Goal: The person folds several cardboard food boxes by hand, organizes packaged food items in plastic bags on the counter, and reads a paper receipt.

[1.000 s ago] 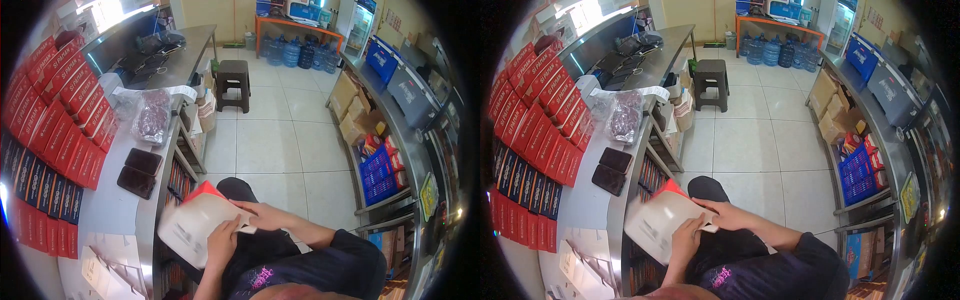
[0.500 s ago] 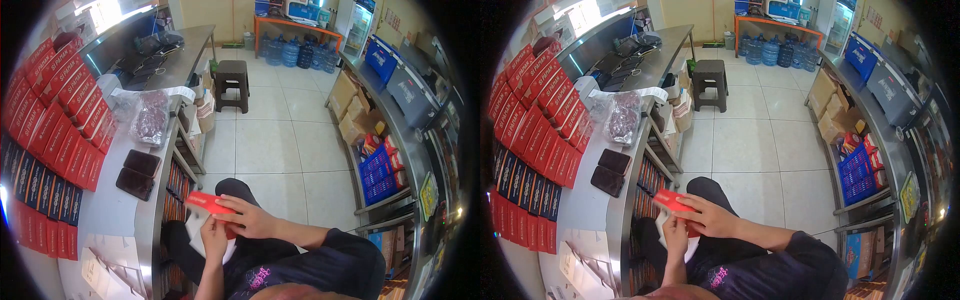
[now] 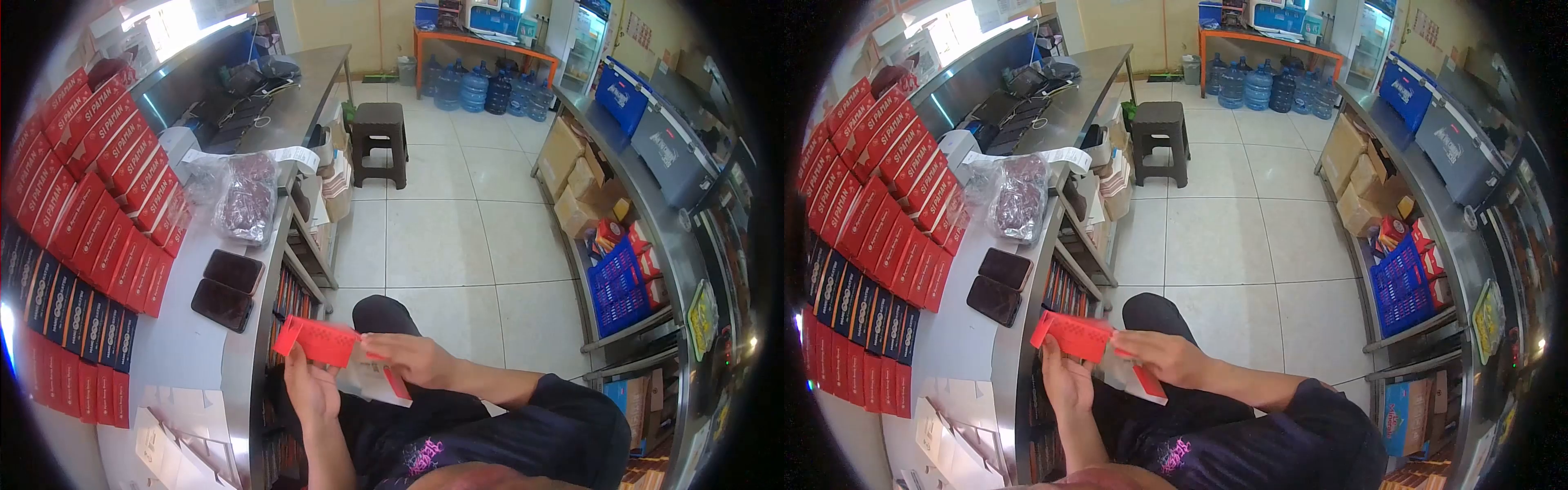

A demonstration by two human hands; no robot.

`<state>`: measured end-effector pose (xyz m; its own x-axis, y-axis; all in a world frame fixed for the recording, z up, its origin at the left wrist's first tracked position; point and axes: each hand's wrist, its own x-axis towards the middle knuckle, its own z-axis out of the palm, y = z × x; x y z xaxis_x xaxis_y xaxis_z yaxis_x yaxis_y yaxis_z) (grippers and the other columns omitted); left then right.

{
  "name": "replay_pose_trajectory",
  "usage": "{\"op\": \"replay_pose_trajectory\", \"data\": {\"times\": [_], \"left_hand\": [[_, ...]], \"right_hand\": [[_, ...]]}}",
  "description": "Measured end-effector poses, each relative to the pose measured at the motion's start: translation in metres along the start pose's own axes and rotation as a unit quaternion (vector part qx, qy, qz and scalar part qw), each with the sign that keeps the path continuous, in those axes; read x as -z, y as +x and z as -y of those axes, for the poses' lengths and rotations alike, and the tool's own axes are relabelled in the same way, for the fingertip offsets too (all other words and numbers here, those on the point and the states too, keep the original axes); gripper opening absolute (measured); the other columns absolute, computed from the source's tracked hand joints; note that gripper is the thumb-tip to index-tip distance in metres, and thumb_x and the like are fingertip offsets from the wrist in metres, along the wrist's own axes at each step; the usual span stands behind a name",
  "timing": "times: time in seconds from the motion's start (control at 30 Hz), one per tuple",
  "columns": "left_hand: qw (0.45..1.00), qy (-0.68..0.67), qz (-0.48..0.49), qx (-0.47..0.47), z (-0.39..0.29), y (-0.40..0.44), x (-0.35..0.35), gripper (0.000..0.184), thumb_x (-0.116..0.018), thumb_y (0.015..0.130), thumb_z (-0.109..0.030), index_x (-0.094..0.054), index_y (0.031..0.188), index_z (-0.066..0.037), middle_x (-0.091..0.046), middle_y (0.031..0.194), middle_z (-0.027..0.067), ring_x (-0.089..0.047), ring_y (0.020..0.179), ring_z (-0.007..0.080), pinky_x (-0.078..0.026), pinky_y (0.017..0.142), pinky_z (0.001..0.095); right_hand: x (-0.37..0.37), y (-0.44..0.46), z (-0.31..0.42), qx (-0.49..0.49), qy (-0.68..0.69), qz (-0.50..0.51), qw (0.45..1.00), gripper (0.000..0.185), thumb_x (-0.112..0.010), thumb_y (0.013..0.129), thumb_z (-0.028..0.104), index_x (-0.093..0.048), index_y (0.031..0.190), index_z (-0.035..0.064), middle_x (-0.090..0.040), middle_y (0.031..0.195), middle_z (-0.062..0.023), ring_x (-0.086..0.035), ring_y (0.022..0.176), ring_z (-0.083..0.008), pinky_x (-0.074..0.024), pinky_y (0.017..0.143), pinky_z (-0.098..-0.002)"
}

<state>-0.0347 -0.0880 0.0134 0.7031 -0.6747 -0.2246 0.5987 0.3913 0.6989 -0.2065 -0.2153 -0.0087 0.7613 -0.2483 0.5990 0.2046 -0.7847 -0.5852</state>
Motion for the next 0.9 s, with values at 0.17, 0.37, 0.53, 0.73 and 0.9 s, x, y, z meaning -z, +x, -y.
{"op": "replay_pose_trajectory", "data": {"times": [0.17,0.37,0.53,0.73,0.9], "left_hand": [[0.976,0.188,0.028,-0.107,0.016,-0.007,-0.002,0.033,-0.056,0.108,-0.027,-0.061,0.128,-0.001,-0.071,0.11,0.0114,-0.074,0.094,0.0231,-0.064,0.079,0.0363],[0.964,0.242,0.05,-0.095,0.022,-0.019,-0.002,0.025,-0.06,0.106,-0.015,-0.064,0.123,0.002,-0.071,0.108,0.0105,-0.073,0.086,0.0181,-0.064,0.073,0.0293],[0.959,0.26,0.048,-0.104,0.016,-0.021,0.006,0.02,-0.061,0.105,-0.013,-0.067,0.116,0.003,-0.071,0.1,0.0099,-0.073,0.081,0.0168,-0.065,0.074,0.0317],[0.966,0.232,0.021,-0.113,0.029,-0.029,0.001,0.019,-0.062,0.104,-0.013,-0.067,0.114,0.003,-0.071,0.096,0.0088,-0.072,0.083,0.0147,-0.063,0.076,0.031],[0.963,0.235,0.026,-0.131,0.035,-0.031,-0.002,0.018,-0.061,0.105,-0.012,-0.067,0.114,0.002,-0.07,0.096,0.0059,-0.068,0.079,0.0104,-0.06,0.074,0.0265]], "right_hand": [[0.006,0.009,0.006,-0.067,0.014,-0.067,0.995,0.049,-0.075,0.087,0.004,-0.064,0.134,0.0025,-0.064,0.129,-0.0155,-0.064,0.117,-0.0339,-0.0577,0.093,-0.039],[0.003,0.021,0.009,-0.012,-0.029,-0.015,0.999,0.047,-0.076,0.087,0.005,-0.065,0.132,0.0038,-0.061,0.117,-0.0122,-0.061,0.112,-0.0325,-0.0548,0.094,-0.0399],[0.002,0.013,0.006,0.06,-0.043,0.034,0.997,0.048,-0.075,0.084,0.002,-0.063,0.132,0.0025,-0.058,0.119,-0.0131,-0.06,0.113,-0.0334,-0.0517,0.099,-0.0434],[-0.005,0.012,0.011,0.054,-0.061,-0.03,0.996,0.041,-0.08,0.082,0.008,-0.069,0.121,-0.0005,-0.066,0.113,-0.0107,-0.065,0.108,-0.0308,-0.0558,0.093,-0.0406],[-0.009,0.014,0.014,0.028,-0.066,-0.083,0.994,0.03,-0.082,0.082,0.008,-0.074,0.11,0.0016,-0.072,0.108,-0.0098,-0.07,0.103,-0.0284,-0.0584,0.09,-0.0373]]}}
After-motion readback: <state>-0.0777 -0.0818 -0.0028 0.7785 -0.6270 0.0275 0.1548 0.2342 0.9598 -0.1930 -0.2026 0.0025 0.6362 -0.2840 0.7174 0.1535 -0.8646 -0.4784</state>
